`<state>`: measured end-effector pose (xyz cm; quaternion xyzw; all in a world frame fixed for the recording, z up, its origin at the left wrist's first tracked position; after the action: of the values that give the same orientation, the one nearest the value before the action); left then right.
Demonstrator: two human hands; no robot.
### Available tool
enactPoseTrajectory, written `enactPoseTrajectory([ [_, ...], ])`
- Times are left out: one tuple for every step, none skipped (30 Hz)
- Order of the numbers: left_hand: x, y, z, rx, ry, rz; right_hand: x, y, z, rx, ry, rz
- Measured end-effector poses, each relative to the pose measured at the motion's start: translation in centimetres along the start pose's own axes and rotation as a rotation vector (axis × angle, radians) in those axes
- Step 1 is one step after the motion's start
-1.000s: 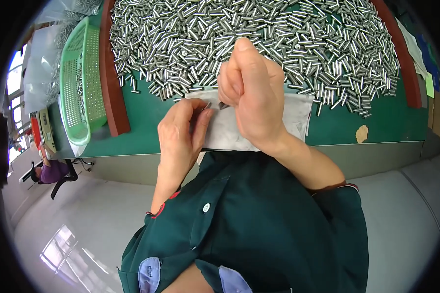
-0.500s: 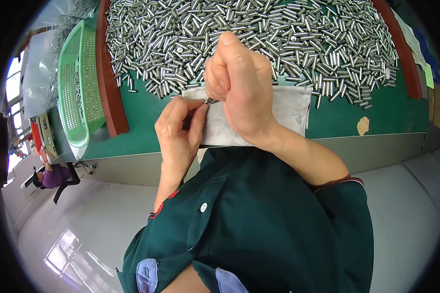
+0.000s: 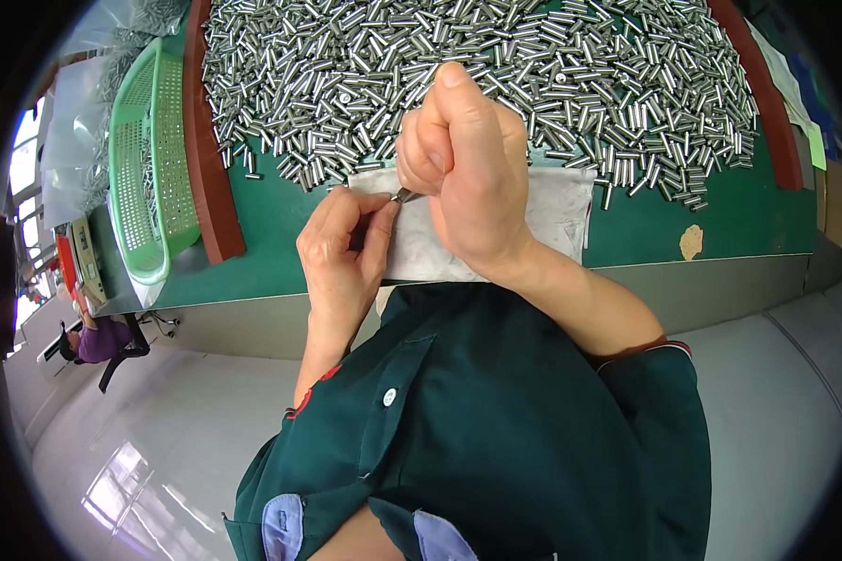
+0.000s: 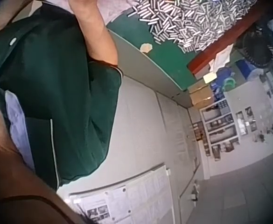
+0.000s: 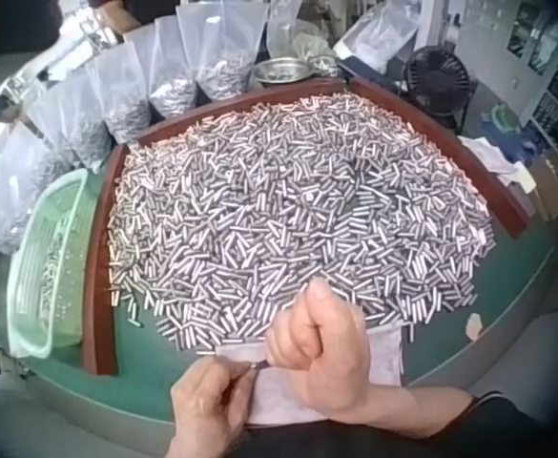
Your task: Inspecting and probing small cylindrical metal components at a manufacturing workbench.
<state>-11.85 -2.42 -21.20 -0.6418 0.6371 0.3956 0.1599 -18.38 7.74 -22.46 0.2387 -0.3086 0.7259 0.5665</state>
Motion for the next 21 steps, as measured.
enactPoseTrajectory([
  [0.00,0.02,0.03,0.000,-0.004,-0.001,0.01,0.00,0.00,-0.002,-0.001,-0.001],
  [0.00,0.04,0.03,0.001,-0.005,-0.002,0.01,-0.03,0.00,-0.005,-0.013,-0.003],
  [-0.02,0.10,0.03,0.004,-0.006,0.000,-0.02,-0.07,0.01,-0.009,-0.026,-0.006],
  [-0.02,0.11,0.04,0.006,-0.006,0.002,-0.13,-0.16,0.10,-0.010,-0.027,-0.005],
  [-0.01,0.11,0.06,0.006,-0.007,0.001,-0.11,-0.25,0.20,-0.012,-0.043,-0.023],
  [0.03,0.09,0.08,0.006,-0.010,-0.003,-0.02,-0.29,0.25,-0.014,-0.059,-0.042],
  [0.07,0.09,0.11,0.005,-0.013,-0.006,-0.02,-0.25,0.27,-0.013,-0.061,-0.041],
  [0.07,0.08,0.07,0.003,-0.013,-0.007,-0.03,-0.23,0.35,-0.011,-0.067,-0.037],
  [0.05,0.08,0.03,0.000,-0.018,-0.009,-0.05,-0.21,0.42,-0.009,-0.073,-0.033],
  [0.04,0.08,-0.02,-0.004,-0.022,-0.010,-0.06,-0.22,0.44,-0.007,-0.073,-0.032],
  [0.05,0.08,0.00,-0.005,-0.023,-0.011,0.00,-0.24,0.47,0.004,-0.068,-0.039],
  [0.02,0.09,0.01,-0.006,-0.024,-0.009,0.07,-0.25,0.53,0.016,-0.062,-0.046],
  [-0.01,0.10,0.01,-0.006,-0.025,-0.007,0.08,-0.24,0.49,0.016,-0.064,-0.045],
  [0.04,0.08,-0.05,-0.007,-0.026,-0.009,0.03,-0.23,0.47,0.015,-0.054,-0.041],
  [0.11,0.06,-0.09,-0.006,-0.024,-0.012,-0.03,-0.21,0.43,0.015,-0.044,-0.036],
  [0.19,0.04,-0.12,-0.006,-0.022,-0.015,-0.07,-0.17,0.39,0.015,-0.044,-0.034],
  [0.18,0.04,-0.12,-0.006,-0.024,-0.015,-0.03,-0.15,0.41,0.024,-0.028,-0.031],
  [0.19,0.04,-0.08,-0.003,-0.025,-0.016,0.01,-0.13,0.44,0.033,-0.011,-0.028],
  [0.19,0.03,-0.04,0.000,-0.025,-0.017,0.04,-0.11,0.38,0.032,-0.013,-0.028],
  [0.19,0.03,-0.06,0.000,-0.025,-0.018,-0.03,-0.09,0.33,0.031,-0.005,-0.020],
  [0.16,0.05,-0.07,0.002,-0.031,-0.019,-0.11,-0.08,0.29,0.029,0.003,-0.012],
])
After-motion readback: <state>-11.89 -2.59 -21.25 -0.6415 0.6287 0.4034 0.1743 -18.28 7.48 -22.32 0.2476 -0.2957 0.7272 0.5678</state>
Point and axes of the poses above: each hand's wrist, its own y-axis towards the middle knuckle, its own z-axis out of the palm, x = y × z, the point moved 10 cm from there along y, towards the middle knuckle, and after that the axes turned 7 degrees about -x, right-handed, at the moved point
